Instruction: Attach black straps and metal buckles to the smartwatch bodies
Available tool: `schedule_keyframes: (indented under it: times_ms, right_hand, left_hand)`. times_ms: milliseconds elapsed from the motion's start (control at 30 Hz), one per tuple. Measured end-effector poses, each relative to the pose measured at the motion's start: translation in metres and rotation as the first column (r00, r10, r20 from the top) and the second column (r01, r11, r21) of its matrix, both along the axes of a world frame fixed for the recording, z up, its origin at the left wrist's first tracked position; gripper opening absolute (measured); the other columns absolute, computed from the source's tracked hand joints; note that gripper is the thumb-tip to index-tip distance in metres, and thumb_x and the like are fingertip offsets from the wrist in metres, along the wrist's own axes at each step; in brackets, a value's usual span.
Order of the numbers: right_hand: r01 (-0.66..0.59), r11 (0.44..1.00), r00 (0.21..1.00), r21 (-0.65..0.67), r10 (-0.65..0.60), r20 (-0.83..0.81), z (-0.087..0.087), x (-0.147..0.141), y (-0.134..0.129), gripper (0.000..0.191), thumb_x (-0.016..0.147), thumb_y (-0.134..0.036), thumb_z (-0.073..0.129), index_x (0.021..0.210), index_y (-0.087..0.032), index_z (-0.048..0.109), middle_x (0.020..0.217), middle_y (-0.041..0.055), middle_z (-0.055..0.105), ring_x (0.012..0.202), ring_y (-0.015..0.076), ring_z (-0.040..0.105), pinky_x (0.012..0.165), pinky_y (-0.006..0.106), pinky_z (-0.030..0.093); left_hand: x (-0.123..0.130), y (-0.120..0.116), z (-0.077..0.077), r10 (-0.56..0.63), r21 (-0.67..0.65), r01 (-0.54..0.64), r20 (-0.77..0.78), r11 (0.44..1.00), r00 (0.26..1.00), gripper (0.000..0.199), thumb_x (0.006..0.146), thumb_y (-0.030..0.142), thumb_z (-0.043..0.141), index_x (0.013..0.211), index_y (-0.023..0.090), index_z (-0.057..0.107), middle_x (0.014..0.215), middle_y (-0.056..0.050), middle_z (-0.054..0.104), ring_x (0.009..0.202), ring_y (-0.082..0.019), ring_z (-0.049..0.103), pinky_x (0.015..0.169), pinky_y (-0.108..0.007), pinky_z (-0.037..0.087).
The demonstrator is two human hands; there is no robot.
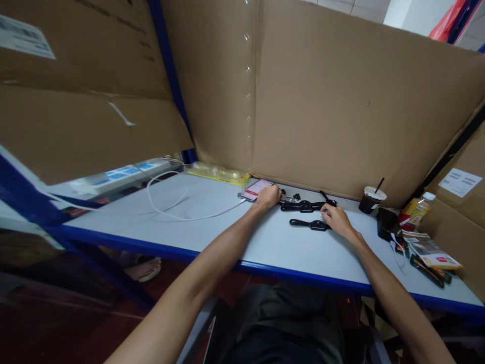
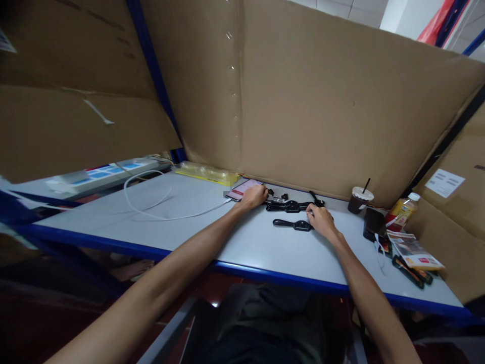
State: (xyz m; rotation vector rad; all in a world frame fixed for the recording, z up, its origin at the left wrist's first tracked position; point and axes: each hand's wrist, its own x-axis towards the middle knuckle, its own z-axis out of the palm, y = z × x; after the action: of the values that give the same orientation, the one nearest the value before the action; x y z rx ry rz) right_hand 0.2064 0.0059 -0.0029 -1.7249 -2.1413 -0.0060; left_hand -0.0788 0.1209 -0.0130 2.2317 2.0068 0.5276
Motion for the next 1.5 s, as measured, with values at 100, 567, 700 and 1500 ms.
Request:
schedule_keyframes:
  times_ms: [100,567,700,1500]
  right_hand:
    - [0.005,1.0,1.0,0.011,-0.005,-0.023,0.0,0.001,0.0,0.015,0.094,-0.022,0.055,0.1,-0.023,0.069,0.072,-0.0001,0.067,0.068,0.0177,0.055,0.062,0.027,0.028]
    - [0.008,0.998,0.999,0.054,-0.005,-0.046,-0.003,0.01,0.008,0.01,0.091,-0.021,0.06,0.095,-0.022,0.069,0.075,0.0001,0.068,0.069,0.017,0.055,0.063,0.027,0.03]
    - [0.012,1.0,0.999,0.028,-0.011,-0.047,-0.002,0.009,0.006,0.012,0.091,-0.02,0.059,0.095,-0.022,0.07,0.077,0.0007,0.071,0.07,0.0168,0.058,0.065,0.027,0.032]
    - [0.395,0.917,0.919,0.052,-0.395,-0.015,0.008,0.038,0.013,0.026,0.096,-0.028,0.058,0.117,-0.022,0.073,0.113,0.0097,0.078,0.105,0.0259,0.071,0.081,0.031,0.047]
  left_hand:
    - [0.0,-0.004,0.001,-0.015,0.003,0.015,-0.032,1.0,0.999,0.042,0.104,0.034,0.04,0.109,0.013,0.076,0.117,-0.022,0.074,0.111,-0.032,0.07,0.094,-0.037,0.052]
    - [0.0,-0.005,0.004,-0.012,0.052,0.015,-0.053,0.999,0.999,0.043,0.106,0.035,0.035,0.118,0.013,0.07,0.119,-0.023,0.072,0.113,-0.033,0.069,0.095,-0.041,0.051]
    - [-0.001,-0.005,0.003,-0.015,0.054,0.018,-0.047,0.998,0.999,0.043,0.106,0.036,0.035,0.116,0.013,0.07,0.117,-0.022,0.073,0.113,-0.033,0.069,0.093,-0.04,0.051]
    - [0.0,-0.015,0.012,-0.029,0.052,0.029,-0.015,0.998,0.999,0.04,0.106,0.037,0.039,0.116,0.014,0.069,0.118,-0.021,0.073,0.112,-0.03,0.069,0.092,-0.035,0.049]
